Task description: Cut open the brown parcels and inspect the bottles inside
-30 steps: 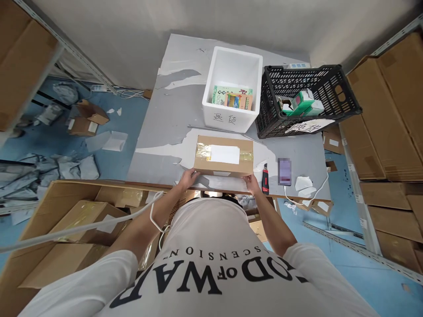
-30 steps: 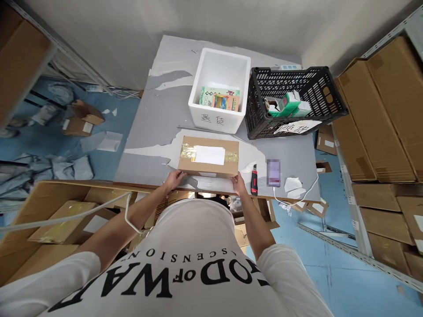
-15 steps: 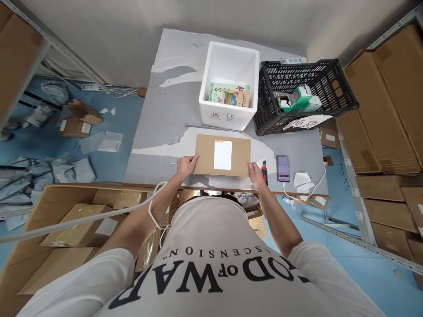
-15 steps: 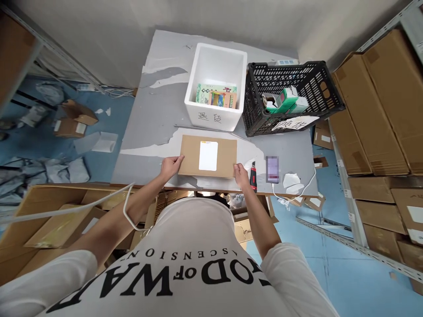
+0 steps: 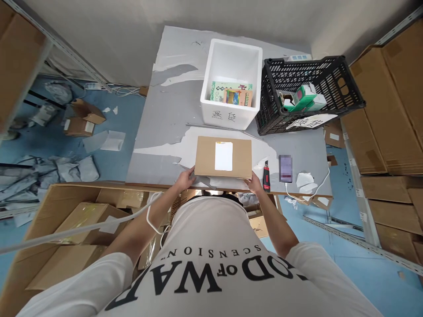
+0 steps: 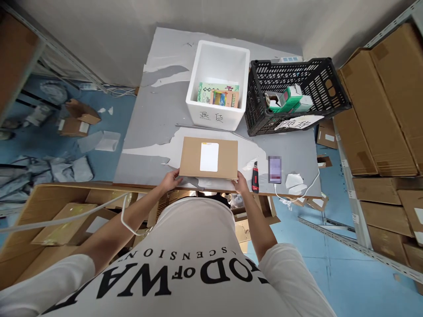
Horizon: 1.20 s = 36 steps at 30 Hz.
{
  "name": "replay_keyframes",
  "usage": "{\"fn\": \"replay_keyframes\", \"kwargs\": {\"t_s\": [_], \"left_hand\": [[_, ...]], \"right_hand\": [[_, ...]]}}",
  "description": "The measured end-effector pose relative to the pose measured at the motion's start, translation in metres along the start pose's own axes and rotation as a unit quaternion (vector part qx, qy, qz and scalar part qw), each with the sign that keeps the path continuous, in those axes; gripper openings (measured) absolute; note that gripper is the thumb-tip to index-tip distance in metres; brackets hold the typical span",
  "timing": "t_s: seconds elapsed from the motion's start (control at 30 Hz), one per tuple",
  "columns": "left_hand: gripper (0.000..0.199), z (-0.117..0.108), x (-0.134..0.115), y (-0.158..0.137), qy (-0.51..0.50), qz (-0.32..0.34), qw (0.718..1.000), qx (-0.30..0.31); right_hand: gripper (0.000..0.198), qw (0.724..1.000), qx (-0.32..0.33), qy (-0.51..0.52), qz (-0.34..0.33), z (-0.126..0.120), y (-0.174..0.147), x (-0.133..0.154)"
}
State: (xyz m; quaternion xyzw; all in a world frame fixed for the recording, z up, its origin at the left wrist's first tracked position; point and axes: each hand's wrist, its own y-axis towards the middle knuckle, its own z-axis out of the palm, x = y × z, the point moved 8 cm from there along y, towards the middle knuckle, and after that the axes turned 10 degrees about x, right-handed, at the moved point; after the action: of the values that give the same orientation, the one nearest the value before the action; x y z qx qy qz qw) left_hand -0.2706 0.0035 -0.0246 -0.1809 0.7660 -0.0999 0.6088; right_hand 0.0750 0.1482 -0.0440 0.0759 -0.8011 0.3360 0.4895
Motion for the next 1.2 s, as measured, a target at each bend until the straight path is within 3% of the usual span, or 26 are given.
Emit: {"fn": "replay_keyframes", "kwargs": {"t_s": [0.17,0.3,0.4,0.6,0.87,1.0,1.2], "left_hand": [[0.057,0.011,0.002,0.001,0.058,0.006,0.998,0.034],[0.060,-0.001,-0.028,0.001,0.074,0.020,0.997,0.010],[0.056,-0.014,-0.062,0.001,0.093,0.034,0.994,-0.043],[0.051,-0.025,-0.096,0.010,0.152,-0.009,0.981,-0.121],[0.053,-0.027,-0.095,0.023,0.144,-0.022,0.979,-0.140],[0.054,-0.028,-0.087,0.028,0.119,-0.031,0.984,-0.129],[0.055,-0.018,-0.061,0.026,-0.068,-0.023,0.995,-0.072]], "right_hand": [[0.058,0.996,0.043,0.083,-0.001,0.013,0.001,0.001],[0.044,0.989,0.060,0.115,-0.078,0.000,-0.008,0.032],[0.031,0.991,0.027,0.078,-0.102,-0.020,-0.014,0.056],[0.045,0.996,-0.044,-0.043,-0.065,-0.042,-0.012,0.081],[0.053,0.995,-0.067,-0.062,-0.045,-0.048,0.002,0.083],[0.054,0.998,-0.044,0.003,-0.033,-0.047,0.009,0.070],[0.046,0.994,-0.027,0.106,-0.020,-0.038,0.005,0.042]]}}
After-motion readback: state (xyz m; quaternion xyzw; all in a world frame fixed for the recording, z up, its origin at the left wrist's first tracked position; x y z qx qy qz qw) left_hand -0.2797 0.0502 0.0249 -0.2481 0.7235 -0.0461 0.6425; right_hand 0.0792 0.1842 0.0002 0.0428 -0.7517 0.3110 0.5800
